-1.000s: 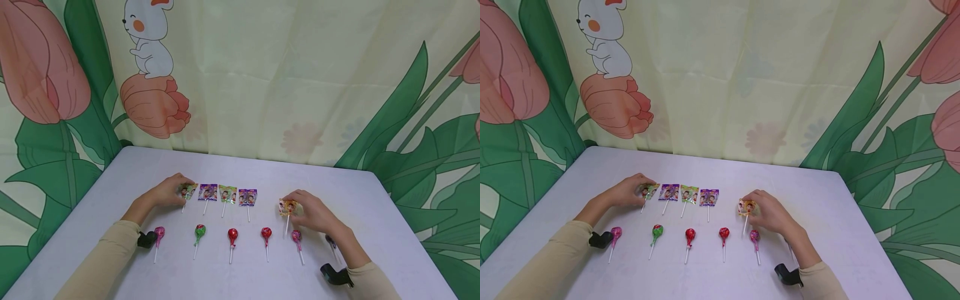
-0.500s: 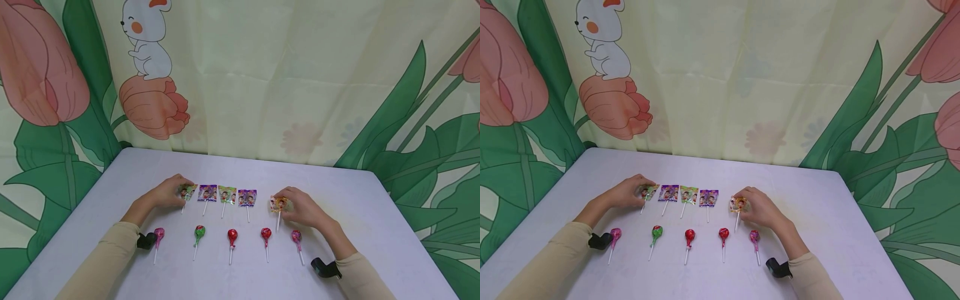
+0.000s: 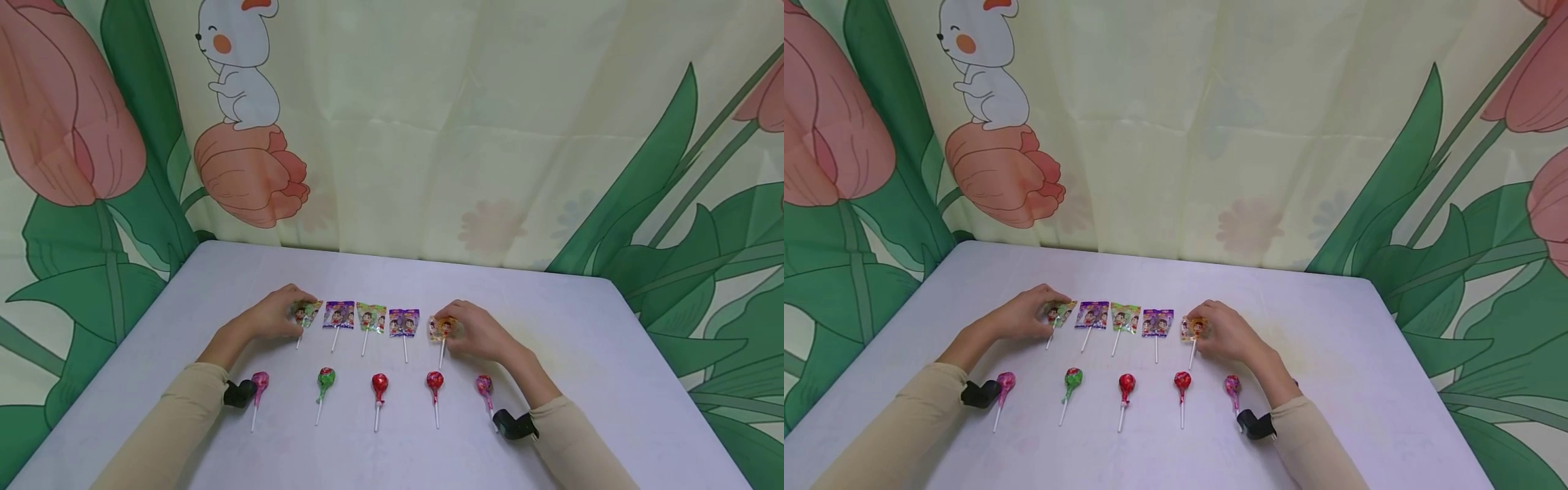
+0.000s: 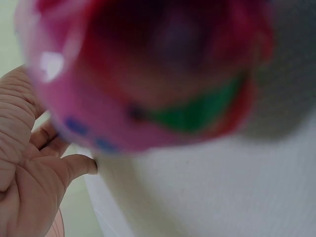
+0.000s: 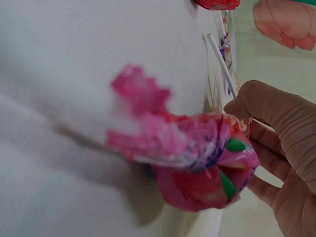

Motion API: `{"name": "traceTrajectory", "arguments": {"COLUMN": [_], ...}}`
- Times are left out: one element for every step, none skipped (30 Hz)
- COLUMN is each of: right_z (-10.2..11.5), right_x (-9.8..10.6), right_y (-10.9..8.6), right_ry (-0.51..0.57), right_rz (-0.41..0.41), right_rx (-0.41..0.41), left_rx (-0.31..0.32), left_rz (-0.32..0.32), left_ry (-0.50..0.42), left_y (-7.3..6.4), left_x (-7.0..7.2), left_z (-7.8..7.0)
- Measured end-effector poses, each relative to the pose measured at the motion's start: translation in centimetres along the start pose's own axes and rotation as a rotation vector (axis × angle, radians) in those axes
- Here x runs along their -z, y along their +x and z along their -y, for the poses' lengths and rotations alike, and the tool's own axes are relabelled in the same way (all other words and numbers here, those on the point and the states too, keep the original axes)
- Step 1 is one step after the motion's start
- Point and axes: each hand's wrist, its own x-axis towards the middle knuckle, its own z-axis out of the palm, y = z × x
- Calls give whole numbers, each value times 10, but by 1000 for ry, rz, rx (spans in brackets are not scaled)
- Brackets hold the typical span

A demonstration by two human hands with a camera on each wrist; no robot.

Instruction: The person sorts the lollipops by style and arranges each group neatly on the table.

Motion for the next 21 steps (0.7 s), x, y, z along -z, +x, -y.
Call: {"name": "traceTrajectory", "arguments": {"right_z": [0, 0, 0, 0, 0, -1, -1, -2, -2, -3, -3, -3, -3, -3, -3, -3, -3, -3, -3, -3, -3], "right_x": [-1, -1, -2, -2, -3, -3, -4, -4, -4, -5, -5, -6, -6, -6, -6, -6, -6, -6, -6, -6, -6], "right_y": [1, 3, 4, 5, 7, 8, 9, 10, 11, 11, 12, 12, 11, 11, 10, 9, 9, 8, 7, 7, 6], "right_ry": [-1, -3, -2, 1, 1, -1, -5, -10, -13, -16, -19, -22, -22, -16, -9, -5, 2, 7, 13, 16, 17], "right_rz": [3, 6, 10, 14, 18, 23, 28, 33, 40, 47, 54, 60, 66, 70, 74, 75, 75, 75, 74, 72, 71], "right_rx": [-2, -2, -3, -1, 2, 5, 12, 18, 16, 15, 12, 6, 4, -3, -8, -7, -4, -1, 2, 5, 8], "left_rx": [6, 5, 9, 12, 14, 14, 13, 12, 13, 8, 5, 5, 6, 6, 4, 8, 10, 13, 10, 9, 8], "left_rz": [-1, 0, -1, -1, -1, 0, 0, 1, 1, 2, 2, 2, 1, 1, 1, 2, 1, 1, 3, 4, 5], "left_ry": [-1, 1, 0, -1, -1, -3, -5, -8, -10, -10, -9, -11, -11, -8, -7, -7, -7, -10, -8, -8, -9], "left_y": [0, 0, 0, -1, -1, -1, -1, -1, -1, -1, -1, -1, -1, -1, -1, -1, -1, -1, -1, -1, -1], "left_x": [0, 0, 0, 0, 0, 0, 0, 0, -1, -1, -1, -2, -2, -2, -2, -2, -2, -1, -1, -1, 0], "left_z": [0, 0, 0, 0, -1, 0, 0, 0, 0, 0, 0, 1, 1, 1, 1, 1, 1, 0, 0, 0, 0]}}
